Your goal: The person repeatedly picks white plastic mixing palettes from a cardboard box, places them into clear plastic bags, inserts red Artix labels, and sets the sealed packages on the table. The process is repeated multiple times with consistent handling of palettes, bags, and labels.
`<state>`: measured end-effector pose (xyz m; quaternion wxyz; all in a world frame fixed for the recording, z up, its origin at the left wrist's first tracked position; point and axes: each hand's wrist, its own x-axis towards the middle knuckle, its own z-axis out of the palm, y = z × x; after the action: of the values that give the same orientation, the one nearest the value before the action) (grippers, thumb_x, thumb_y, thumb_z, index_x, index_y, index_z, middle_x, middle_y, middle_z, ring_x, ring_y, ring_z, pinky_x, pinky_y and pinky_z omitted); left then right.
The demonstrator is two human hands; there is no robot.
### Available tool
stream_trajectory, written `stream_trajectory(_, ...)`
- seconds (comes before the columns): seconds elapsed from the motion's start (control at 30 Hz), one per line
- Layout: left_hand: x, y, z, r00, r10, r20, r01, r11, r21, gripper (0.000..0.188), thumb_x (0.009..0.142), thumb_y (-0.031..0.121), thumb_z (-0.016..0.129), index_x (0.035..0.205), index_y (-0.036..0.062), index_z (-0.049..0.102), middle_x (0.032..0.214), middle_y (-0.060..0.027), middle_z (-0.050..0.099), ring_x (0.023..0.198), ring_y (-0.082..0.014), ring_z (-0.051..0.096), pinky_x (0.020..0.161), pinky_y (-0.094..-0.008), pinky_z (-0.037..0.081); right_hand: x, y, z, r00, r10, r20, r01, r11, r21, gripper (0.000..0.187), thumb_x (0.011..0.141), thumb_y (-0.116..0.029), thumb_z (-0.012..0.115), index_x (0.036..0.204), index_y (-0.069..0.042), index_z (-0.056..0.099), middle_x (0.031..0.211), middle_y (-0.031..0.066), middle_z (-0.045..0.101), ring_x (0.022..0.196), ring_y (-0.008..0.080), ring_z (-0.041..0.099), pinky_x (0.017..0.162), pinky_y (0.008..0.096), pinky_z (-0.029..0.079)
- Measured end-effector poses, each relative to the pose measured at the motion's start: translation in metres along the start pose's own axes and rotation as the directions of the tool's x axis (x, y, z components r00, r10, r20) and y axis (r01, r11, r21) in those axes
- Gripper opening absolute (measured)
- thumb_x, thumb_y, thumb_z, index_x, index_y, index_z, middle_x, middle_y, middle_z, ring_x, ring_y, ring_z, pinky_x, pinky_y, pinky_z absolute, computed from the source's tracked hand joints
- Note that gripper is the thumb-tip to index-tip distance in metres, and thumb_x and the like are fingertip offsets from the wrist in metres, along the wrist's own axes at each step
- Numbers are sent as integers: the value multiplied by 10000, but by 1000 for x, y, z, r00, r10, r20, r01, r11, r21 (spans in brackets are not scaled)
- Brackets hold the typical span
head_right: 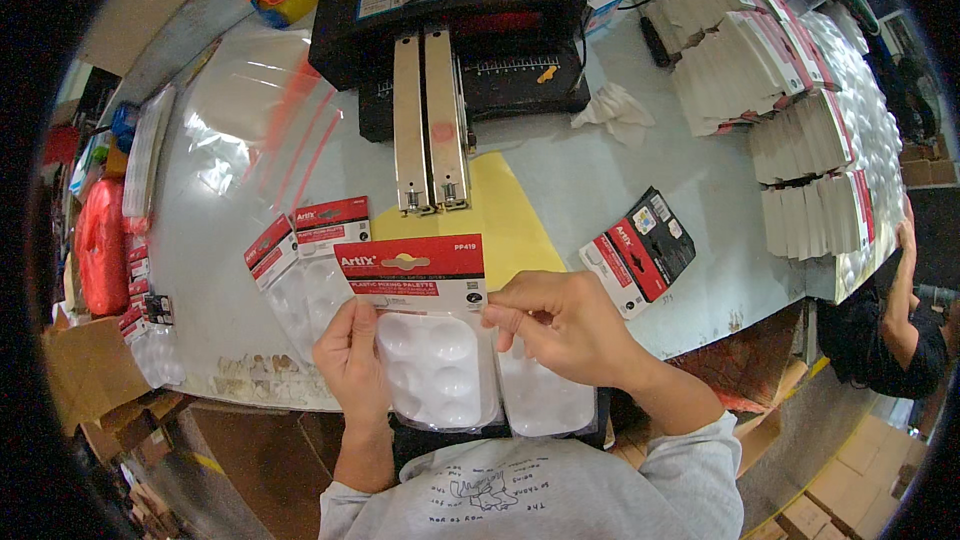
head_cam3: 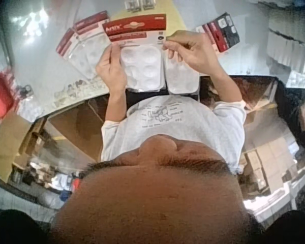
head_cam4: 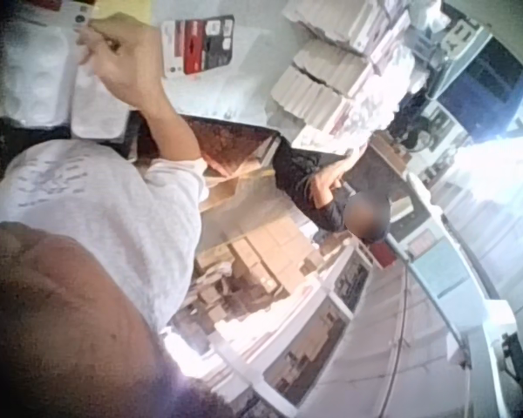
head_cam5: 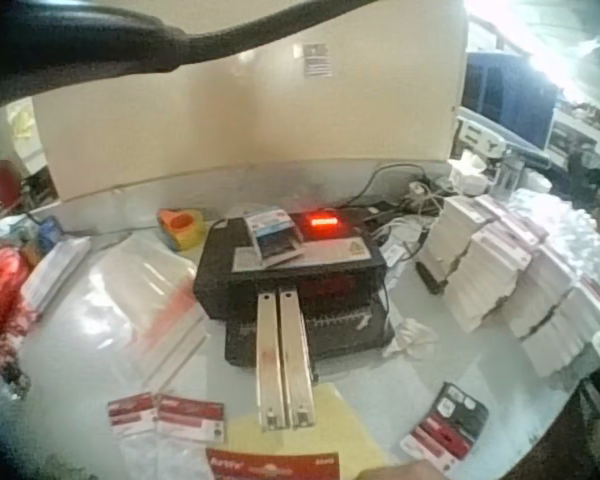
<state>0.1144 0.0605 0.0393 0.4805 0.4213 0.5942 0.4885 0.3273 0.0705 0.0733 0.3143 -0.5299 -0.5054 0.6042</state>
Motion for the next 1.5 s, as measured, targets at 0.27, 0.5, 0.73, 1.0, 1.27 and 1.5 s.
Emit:
stream_trajectory(0.27, -5, 13, -2, 998, -17, 66, 7, 987, 160, 235, 961, 163, 492, 863, -38, 566, 694, -17, 522, 666, -58, 419, 601, -209, 365, -8, 4, -1, 997, 39, 73, -45, 996, 74, 171, 857, -85, 601, 769, 48, 663, 690, 73, 627, 574, 99, 591, 465, 223, 435)
stream_trajectory(0.5, 43, -9, 13, 983, -108, 151, 64, 961, 270, 292, 968, 220, 452, 801, -13, 505, 662, -54, 469, 627, -107, 403, 605, -249, 375, 49, 22, -6, 931, 366, -15, -333, 863, 379, 208, 853, -133, 608, 794, 55, 675, 685, 87, 616, 518, 101, 530, 432, 228, 408)
stream_trajectory(0.73, 74, -56, 26, 989, -32, 144, 32, 999, 2, 328, 976, 236, 447, 748, 1, 460, 663, -12, 447, 630, -88, 362, 594, -246, 357, 75, 45, -8, 946, 313, -85, -248, 865, 435, 201, 875, -129, 585, 801, 40, 662, 684, 64, 606, 521, 91, 519, 481, 218, 416)
stream_trajectory(1.0, 77, -16, -17, 982, -190, 3, 175, 909, 379, 215, 942, 180, 487, 877, -14, 556, 774, -33, 535, 740, -112, 467, 708, -257, 392, 39, 41, -57, 815, -258, -519, -110, 811, -574, 395, 873, -203, 603, 1117, 104, 550, 1044, 238, 614, 982, 318, 596, 844, 325, 461)
stream_trajectory(1.27, 15, -24, -34, 962, 212, 175, -274, 704, 655, 202, 783, 112, 680, 914, 19, 559, 1096, -169, 477, 1060, -321, 462, 921, -390, 370, -23, 125, -59, 783, -206, -587, -434, 496, -753, 1068, 675, -517, 739, 1423, 25, 204, 1484, 215, 223, 1383, 343, 196, 1064, 470, 161)
stream_trajectory(1.5, 7, -26, -5, 950, 262, 169, -312, 820, 480, 155, 833, 77, 635, 885, 25, 499, 986, -145, 545, 859, -239, 531, 788, -334, 434, -17, 124, -37, 773, -170, -611, -554, 289, -781, 1081, 628, -387, 783, 1437, 0, 179, 1510, 169, 188, 1406, 300, 147, 1060, 450, 139)
